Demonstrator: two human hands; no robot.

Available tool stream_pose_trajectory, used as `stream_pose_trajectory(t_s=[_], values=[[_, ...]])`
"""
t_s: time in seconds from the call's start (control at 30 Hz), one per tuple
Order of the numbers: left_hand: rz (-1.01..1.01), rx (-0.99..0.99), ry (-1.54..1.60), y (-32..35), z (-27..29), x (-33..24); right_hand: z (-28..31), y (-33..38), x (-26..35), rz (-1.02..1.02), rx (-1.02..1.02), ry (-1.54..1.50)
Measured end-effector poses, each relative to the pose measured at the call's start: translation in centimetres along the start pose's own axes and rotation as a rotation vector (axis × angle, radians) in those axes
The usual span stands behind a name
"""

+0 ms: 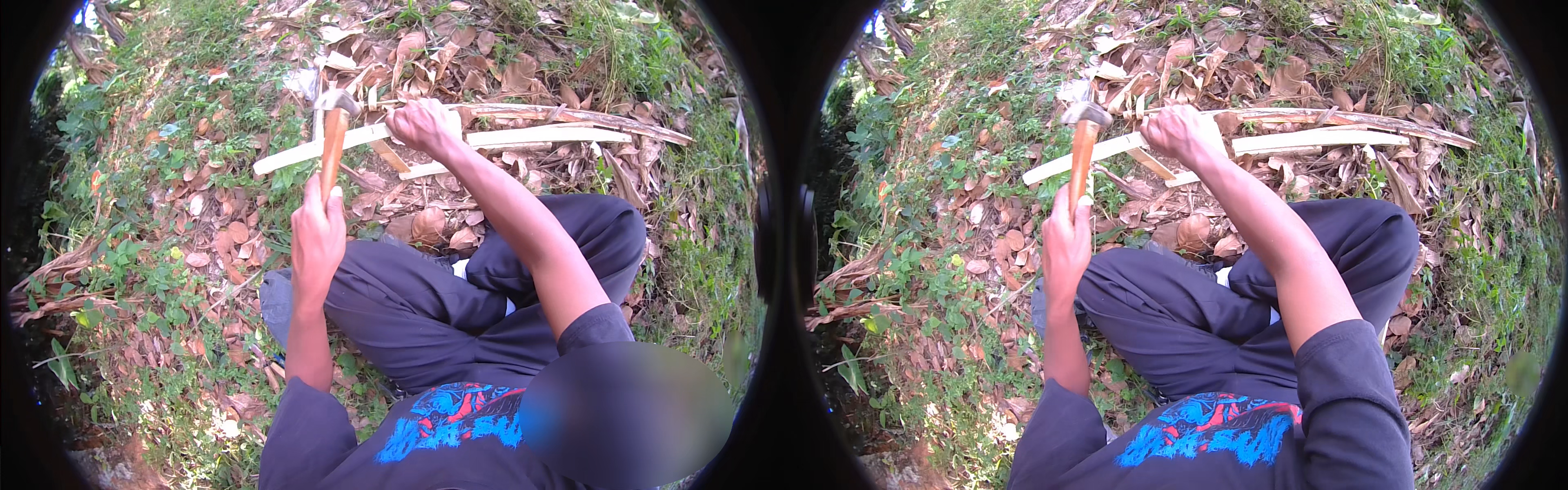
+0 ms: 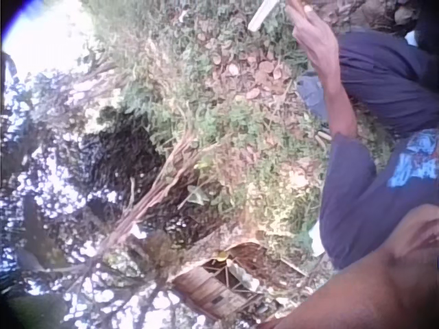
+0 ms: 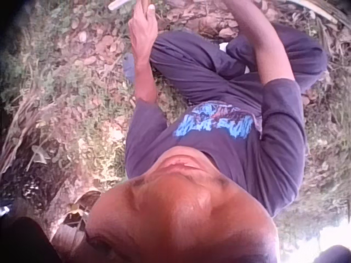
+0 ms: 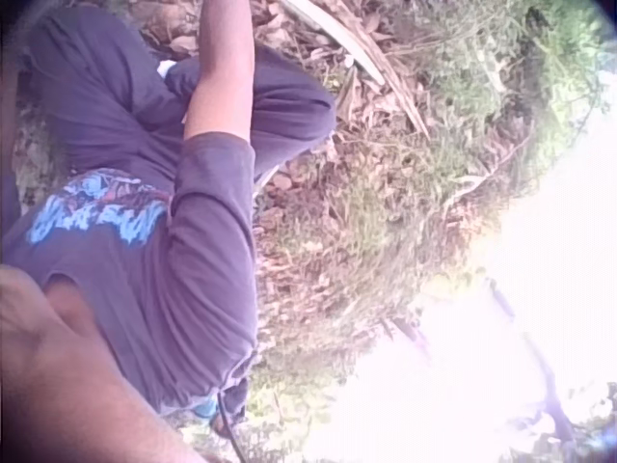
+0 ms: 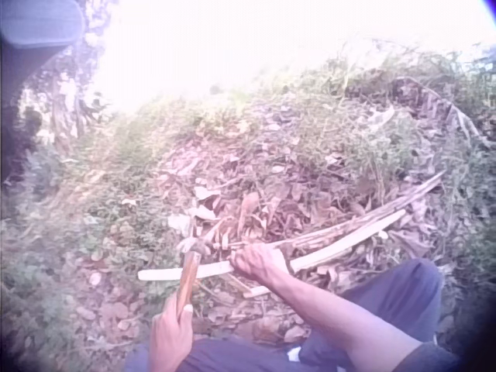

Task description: The person sits on the ground and uses a small axe to split and shape thin strips of wood. They repeatedly strike the wood to thin it and occasionally inspect the pieces. The person assembles the shaped strips into a small rectangular frame structure.

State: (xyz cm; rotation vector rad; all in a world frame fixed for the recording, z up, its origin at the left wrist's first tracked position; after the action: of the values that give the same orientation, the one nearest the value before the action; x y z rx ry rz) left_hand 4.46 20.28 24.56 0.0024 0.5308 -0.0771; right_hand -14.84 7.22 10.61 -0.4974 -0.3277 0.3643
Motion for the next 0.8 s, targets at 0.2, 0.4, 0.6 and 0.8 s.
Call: stream_pose_trajectory(t_s=[0.2,0.4,0.6,0.8], values=[[-0.126,-0.157,0.043,0.8,1.7,-1.6,0.2,0.0,0.4,-0.020,-0.010,0.023],[-0.073,0.011,0.021,0.8,-0.1,2.7,0.7,-0.6,3.1,-0.042,0.087,-0.060],[0.179,-0.153,0.317,1.1,-3.9,8.4,-2.6,-1.1,-1.9,-0.138,0.013,-0.108],[0.410,-0.316,0.721,5.7,-7.7,8.7,-1.3,-2.7,-0.4,-0.236,0.337,-0.075]])
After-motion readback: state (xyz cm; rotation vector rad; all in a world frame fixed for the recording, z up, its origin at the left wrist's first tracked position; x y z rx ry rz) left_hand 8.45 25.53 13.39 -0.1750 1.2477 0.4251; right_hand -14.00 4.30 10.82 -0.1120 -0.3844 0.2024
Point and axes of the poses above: each hand's wrist, its own y-axis away from the middle knuckle, its own z-axis out of the back of the hand, x = y × z, the point moved 4 cm from there along -y, towards the middle knuckle, and after that the axes turned 1 degree about -x, right-handed, at the moved point
